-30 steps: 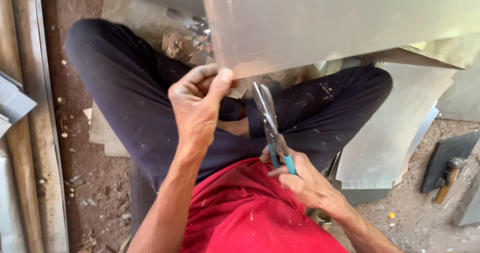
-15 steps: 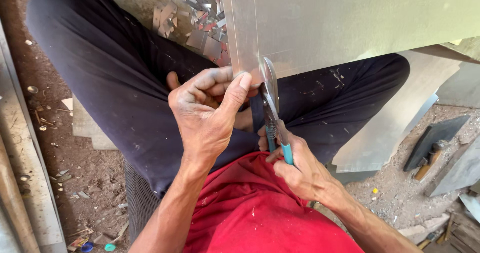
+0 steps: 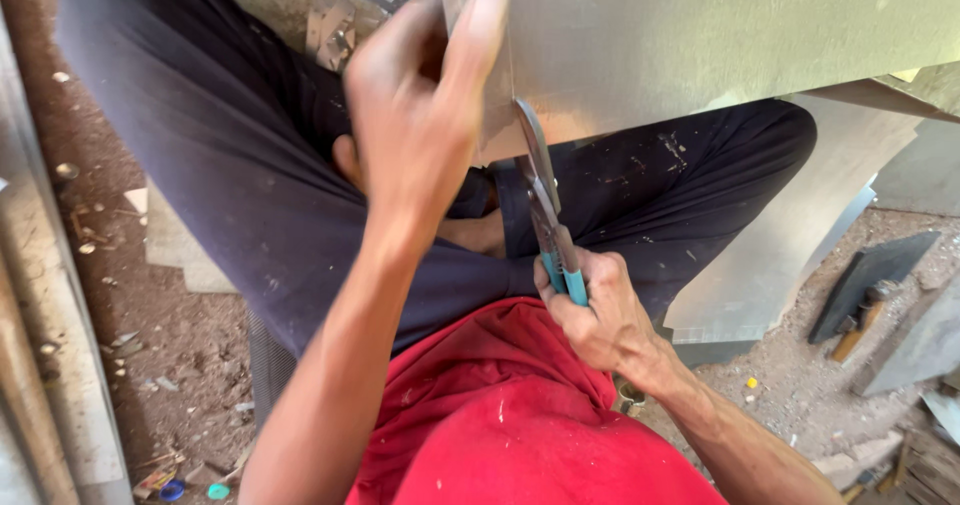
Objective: The person uses hand shears to cut small rectangular pieces from the edge of a large metal sheet while sitting on the floor.
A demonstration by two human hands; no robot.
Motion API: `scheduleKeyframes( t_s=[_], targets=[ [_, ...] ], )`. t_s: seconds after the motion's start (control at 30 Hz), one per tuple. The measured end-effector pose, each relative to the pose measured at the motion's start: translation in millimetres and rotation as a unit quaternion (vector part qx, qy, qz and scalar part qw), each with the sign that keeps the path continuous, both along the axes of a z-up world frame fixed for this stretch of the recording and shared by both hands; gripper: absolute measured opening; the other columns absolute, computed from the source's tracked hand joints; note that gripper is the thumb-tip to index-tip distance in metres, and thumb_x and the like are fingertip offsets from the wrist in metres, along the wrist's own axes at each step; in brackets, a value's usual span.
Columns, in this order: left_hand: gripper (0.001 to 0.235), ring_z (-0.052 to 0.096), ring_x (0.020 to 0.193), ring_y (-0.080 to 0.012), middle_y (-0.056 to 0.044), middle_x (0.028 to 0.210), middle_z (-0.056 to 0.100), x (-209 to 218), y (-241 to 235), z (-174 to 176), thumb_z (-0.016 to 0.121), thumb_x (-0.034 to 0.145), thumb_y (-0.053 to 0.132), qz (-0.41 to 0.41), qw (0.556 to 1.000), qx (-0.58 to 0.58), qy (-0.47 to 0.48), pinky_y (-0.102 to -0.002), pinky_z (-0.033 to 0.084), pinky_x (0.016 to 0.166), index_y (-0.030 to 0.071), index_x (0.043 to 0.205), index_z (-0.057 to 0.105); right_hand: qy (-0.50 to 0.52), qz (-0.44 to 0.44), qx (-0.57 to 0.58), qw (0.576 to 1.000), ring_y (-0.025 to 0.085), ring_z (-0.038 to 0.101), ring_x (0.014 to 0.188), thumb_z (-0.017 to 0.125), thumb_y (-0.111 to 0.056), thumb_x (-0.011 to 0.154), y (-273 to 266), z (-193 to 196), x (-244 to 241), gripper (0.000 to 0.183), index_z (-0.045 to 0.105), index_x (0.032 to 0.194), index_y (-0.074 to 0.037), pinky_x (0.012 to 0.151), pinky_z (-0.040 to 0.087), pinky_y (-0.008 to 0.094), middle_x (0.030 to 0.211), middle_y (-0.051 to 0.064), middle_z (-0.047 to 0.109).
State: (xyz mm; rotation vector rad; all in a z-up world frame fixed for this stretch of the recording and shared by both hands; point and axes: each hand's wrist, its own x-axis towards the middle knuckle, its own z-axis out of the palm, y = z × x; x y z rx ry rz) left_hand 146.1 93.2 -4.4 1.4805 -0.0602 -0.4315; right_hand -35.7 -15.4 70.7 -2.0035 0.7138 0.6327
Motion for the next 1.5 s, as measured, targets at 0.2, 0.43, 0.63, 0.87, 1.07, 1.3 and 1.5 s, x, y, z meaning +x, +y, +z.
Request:
scheduleKeyframes(
  t_s=[0.2, 0.43, 0.63, 0.87, 1.07, 1.3, 1.5],
  targets=[
    [0.036, 0.035, 0.059, -0.0031, 0.009, 0.067, 0.040, -16, -13, -8, 0.061, 0.106, 0.028, 0.130, 0.989, -0.011, -0.068, -0.027, 0.026, 0.053, 0.002, 0.081, 0.060, 0.013, 0.002, 0.081, 0.997, 0.017, 0.062, 0.064, 0.055, -0.013, 0.076, -19, 2, -16, 0.024, 0.064, 0.095, -0.002, 0.064, 0.051, 0.033, 0.071, 0.008, 0.064],
    [0.037, 0.044, 0.066, -0.0048, 0.005, 0.071, 0.050, -109, -48, -21, 0.080, 0.098, 0.017, 0.018, 0.988, -0.030, 0.152, -0.022, 0.037, 0.061, 0.003, 0.079, 0.052, 0.048, -0.203, 0.096, 0.973, 0.018, 0.065, 0.086, 0.051, -0.018, 0.063, -26, 3, -97, 0.060, 0.055, 0.120, -0.001, 0.077, 0.056, 0.032, 0.106, 0.006, 0.068],
    [0.025, 0.070, 0.087, -0.0110, -0.004, 0.102, 0.075, -127, -74, 5, 0.081, 0.094, 0.014, -0.076, 0.986, -0.053, 0.138, -0.024, 0.059, 0.080, -0.004, 0.110, 0.077, -0.028, -0.301, 0.195, 0.933, 0.022, 0.059, 0.090, 0.050, -0.015, 0.066, -9, 0, -105, 0.062, 0.052, 0.126, 0.000, 0.077, 0.056, 0.036, 0.107, 0.012, 0.060],
    [0.023, 0.072, 0.075, -0.0141, -0.005, 0.096, 0.074, -128, -77, 9, 0.079, 0.093, 0.012, -0.061, 0.978, -0.063, 0.188, -0.025, 0.061, 0.070, -0.005, 0.110, 0.076, -0.057, -0.297, 0.169, 0.938, 0.021, 0.059, 0.100, 0.050, -0.014, 0.068, -10, -2, -90, 0.061, 0.051, 0.127, -0.001, 0.082, 0.057, 0.035, 0.108, 0.011, 0.059],
    [0.020, 0.072, 0.073, -0.0138, -0.005, 0.094, 0.075, -127, -79, 9, 0.079, 0.093, 0.012, -0.056, 0.979, -0.057, 0.188, -0.026, 0.061, 0.066, -0.003, 0.107, 0.076, -0.061, -0.280, 0.130, 0.949, 0.020, 0.057, 0.085, 0.050, -0.016, 0.068, -14, -1, -86, 0.052, 0.055, 0.117, -0.001, 0.074, 0.052, 0.034, 0.094, 0.010, 0.061],
    [0.017, 0.071, 0.074, -0.0138, -0.007, 0.094, 0.075, -126, -80, 11, 0.079, 0.094, 0.010, -0.056, 0.976, -0.084, 0.192, -0.026, 0.059, 0.065, -0.002, 0.106, 0.076, -0.086, -0.233, 0.011, 0.969, 0.024, 0.052, 0.055, 0.051, -0.015, 0.076, -12, -20, -91, 0.016, 0.059, 0.081, -0.002, 0.056, 0.044, 0.037, 0.065, 0.009, 0.055],
    [0.036, 0.067, 0.087, -0.0165, -0.004, 0.100, 0.068, -125, -78, 12, 0.089, 0.089, 0.011, 0.161, 0.945, -0.221, 0.178, -0.031, 0.059, 0.083, -0.003, 0.112, 0.065, 0.059, -0.147, -0.169, 0.973, 0.029, 0.052, 0.046, 0.050, -0.012, 0.077, -21, -17, -102, 0.021, 0.056, 0.092, 0.002, 0.050, 0.045, 0.042, 0.064, 0.014, 0.056]
  ],
)
